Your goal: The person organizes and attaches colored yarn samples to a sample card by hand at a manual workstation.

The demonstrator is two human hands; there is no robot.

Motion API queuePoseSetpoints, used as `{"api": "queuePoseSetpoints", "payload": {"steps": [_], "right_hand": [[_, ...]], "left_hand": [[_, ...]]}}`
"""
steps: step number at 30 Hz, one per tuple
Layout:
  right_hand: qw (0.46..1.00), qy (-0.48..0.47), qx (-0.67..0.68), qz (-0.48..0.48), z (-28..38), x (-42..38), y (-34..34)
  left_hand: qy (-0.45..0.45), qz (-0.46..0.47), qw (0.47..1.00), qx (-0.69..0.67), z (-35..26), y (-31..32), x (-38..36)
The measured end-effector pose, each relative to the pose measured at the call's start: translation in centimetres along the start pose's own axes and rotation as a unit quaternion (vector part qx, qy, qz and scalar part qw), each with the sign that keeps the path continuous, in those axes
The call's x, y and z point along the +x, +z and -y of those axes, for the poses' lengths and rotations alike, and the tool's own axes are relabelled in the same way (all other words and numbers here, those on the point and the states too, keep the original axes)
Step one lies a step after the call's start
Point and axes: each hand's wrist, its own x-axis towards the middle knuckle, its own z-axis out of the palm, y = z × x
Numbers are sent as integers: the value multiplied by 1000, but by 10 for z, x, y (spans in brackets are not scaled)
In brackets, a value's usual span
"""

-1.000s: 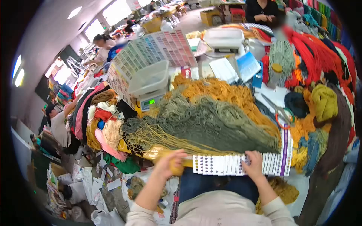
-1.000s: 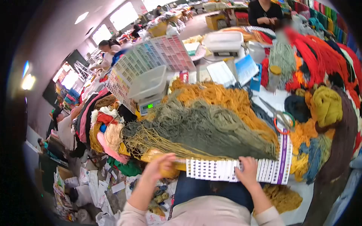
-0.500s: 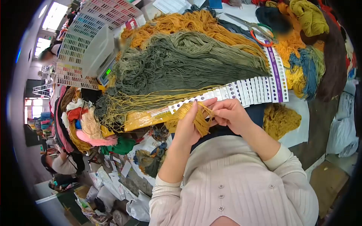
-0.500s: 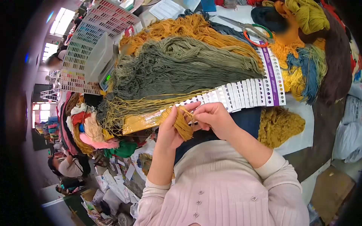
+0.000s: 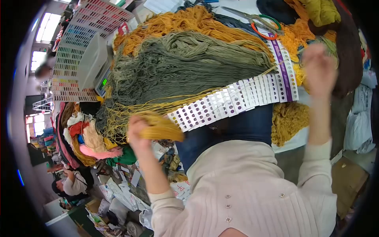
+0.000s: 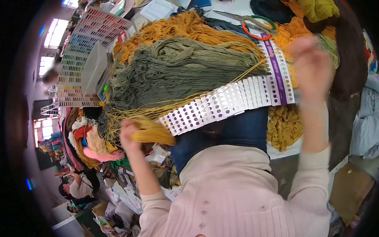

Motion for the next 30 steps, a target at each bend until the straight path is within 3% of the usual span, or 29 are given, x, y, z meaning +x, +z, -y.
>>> {"api": "queuePoseSetpoints", "payload": {"steps": [1,3,5,6,7,8,9,11,13,16,19,20,23,24,27,30], "right_hand": [[990,-125,-59,23,51,14,16],[938,-308,-157,38,155,11,6],[805,-359,-463,-95,92,21,19],[787,-221,-574,-37,62,20,-2],[570,-211,-769,-197,-16,12,0],[690,-58,-704,-157,-40,10,-32],[638,5,-765,-89,-65,5,-49],[622,35,-776,-97,-107,-10,-87],[467,-71,-881,0,-125,-20,-96],[456,-86,-886,14,-121,-22,-95],[465,-116,-877,41,-115,-20,-92],[474,-123,-869,68,-119,-22,-99],[435,-129,-883,118,-127,-30,-85],[438,-107,-884,121,-124,-30,-85],[513,-74,-850,96,-121,-27,-94],[509,-92,-853,73,-123,-26,-96]], "left_hand": [[-31,4,967,-252,-39,-22,5],[-7,73,983,-167,-42,5,-1],[-82,111,989,-60,19,49,2],[-24,78,973,215,52,50,5],[-161,17,965,204,92,70,14],[-174,-5,898,403,127,87,13],[-238,49,872,424,149,74,27],[-243,-26,832,498,196,72,38],[-249,16,777,577,216,63,51],[-257,33,700,665,217,69,54],[-239,60,729,638,210,67,51],[-251,14,745,618,212,71,49],[-245,31,819,517,215,66,55],[-243,22,812,529,216,67,55],[-235,4,801,550,221,68,53],[-221,2,801,556,226,60,58]]}}
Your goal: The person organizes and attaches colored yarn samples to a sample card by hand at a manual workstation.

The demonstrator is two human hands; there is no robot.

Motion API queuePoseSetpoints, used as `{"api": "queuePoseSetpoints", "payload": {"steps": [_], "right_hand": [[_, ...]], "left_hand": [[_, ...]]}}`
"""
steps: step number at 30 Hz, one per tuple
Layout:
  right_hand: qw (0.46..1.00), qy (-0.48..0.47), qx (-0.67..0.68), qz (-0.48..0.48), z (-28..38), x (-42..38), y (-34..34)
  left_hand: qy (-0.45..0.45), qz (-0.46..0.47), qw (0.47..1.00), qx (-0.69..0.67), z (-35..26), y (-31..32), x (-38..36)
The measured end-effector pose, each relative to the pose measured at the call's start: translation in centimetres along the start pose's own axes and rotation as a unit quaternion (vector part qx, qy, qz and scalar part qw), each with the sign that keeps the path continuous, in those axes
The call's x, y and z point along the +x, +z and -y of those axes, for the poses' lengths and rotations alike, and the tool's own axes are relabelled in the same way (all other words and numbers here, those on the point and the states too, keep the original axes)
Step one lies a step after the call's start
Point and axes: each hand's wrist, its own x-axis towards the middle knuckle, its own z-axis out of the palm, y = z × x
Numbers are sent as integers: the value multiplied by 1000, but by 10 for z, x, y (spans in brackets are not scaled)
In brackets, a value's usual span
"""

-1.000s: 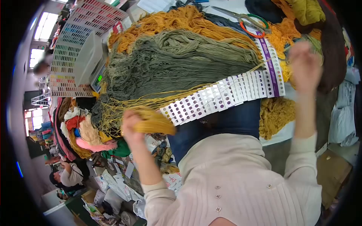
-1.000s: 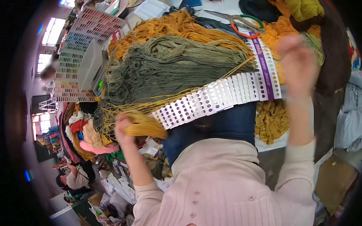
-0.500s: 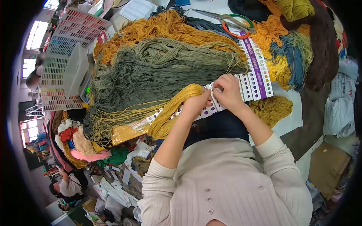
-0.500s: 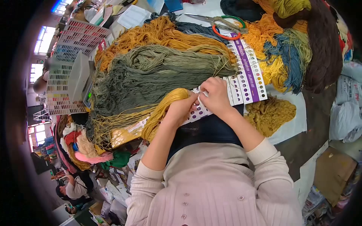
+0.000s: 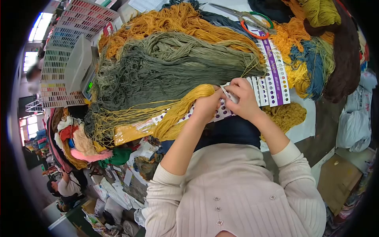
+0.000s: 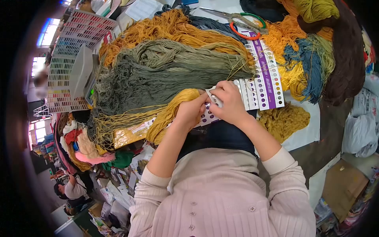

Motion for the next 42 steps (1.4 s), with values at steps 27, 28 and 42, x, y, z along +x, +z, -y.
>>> {"api": "queuePoseSetpoints", "payload": {"steps": [27,28,42], "right_hand": [[998,0,-7,65,3,-1,-3],[999,-1,-15,53,4,-1,-2],[982,112,151,11,-1,-4,-2]], "left_hand": [[-3,-70,996,59,-9,10,-10],[-1,-71,995,67,-8,10,-10],[-11,97,992,78,-24,-8,-34]]}}
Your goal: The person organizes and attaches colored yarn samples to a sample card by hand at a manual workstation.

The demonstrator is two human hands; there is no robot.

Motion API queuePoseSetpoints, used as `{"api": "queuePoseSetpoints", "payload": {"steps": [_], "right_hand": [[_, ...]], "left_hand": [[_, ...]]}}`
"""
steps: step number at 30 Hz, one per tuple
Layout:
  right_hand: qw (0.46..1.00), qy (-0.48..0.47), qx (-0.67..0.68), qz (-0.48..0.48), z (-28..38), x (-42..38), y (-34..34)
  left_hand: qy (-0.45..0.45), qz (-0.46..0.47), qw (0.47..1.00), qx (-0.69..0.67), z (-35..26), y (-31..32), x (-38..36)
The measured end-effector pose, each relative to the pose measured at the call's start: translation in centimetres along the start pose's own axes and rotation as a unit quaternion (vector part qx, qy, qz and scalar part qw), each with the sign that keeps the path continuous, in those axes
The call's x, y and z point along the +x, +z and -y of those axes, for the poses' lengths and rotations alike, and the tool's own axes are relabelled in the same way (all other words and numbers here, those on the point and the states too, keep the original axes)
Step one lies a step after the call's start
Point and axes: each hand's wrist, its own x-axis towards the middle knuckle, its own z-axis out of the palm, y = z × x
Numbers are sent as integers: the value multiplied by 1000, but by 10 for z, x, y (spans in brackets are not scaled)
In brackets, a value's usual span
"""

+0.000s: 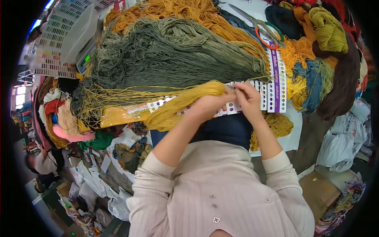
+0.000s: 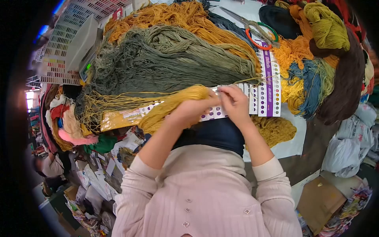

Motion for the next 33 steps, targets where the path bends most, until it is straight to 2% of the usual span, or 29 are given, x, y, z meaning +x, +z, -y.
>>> {"api": "queuePoseSetpoints", "payload": {"steps": [1,2,3,4,5,6,7,8,9,11,13,14,15,17,19,21,23,25,26,29,33], "right_hand": [[998,-15,-66,6,3,0,1],[984,-84,-158,24,2,2,3],[970,-99,-218,30,5,3,6],[965,-98,-243,28,7,3,8],[958,-99,-266,25,9,3,10],[958,-97,-269,25,9,4,11],[958,-95,-270,25,10,3,11],[958,-94,-271,27,10,4,12],[957,-96,-271,26,10,5,12],[956,-95,-275,27,11,3,13],[956,-102,-273,15,13,2,15],[957,-110,-268,5,15,2,16],[957,-119,-263,-5,17,2,16],[979,-95,-182,-4,33,-2,18],[993,-67,-91,16,49,-10,22],[992,47,71,90,67,-16,31],[931,205,276,123,97,-18,47],[914,223,299,160,90,-19,51],[905,226,323,161,90,-18,51],[872,249,389,163,88,-15,47],[840,278,437,160,85,-12,40]], "left_hand": [[-4,-26,999,24,-1,-5,-7],[-16,-81,996,43,1,-22,-10],[21,-96,994,39,-14,-48,-35],[30,-161,986,-35,-11,-88,-49],[129,-133,970,-160,0,-150,-68],[218,-79,930,-284,12,-211,-88],[218,-156,867,-419,27,-247,-110],[237,-232,780,-530,42,-282,-132],[232,-406,684,-560,35,-273,-156],[283,-207,807,-475,54,-244,-173],[205,-243,866,-385,26,-149,-153],[183,-124,890,-400,34,-125,-136],[165,-31,894,-416,50,-112,-116],[141,11,906,-399,38,-65,-94],[145,0,919,-366,34,-41,-80],[134,0,925,-356,33,-25,-76],[131,7,930,-343,32,-22,-78],[138,21,934,-330,30,-24,-82],[145,48,920,-360,35,-29,-82],[148,33,886,-437,35,-31,-88],[154,28,909,-386,39,-27,-85]]}}
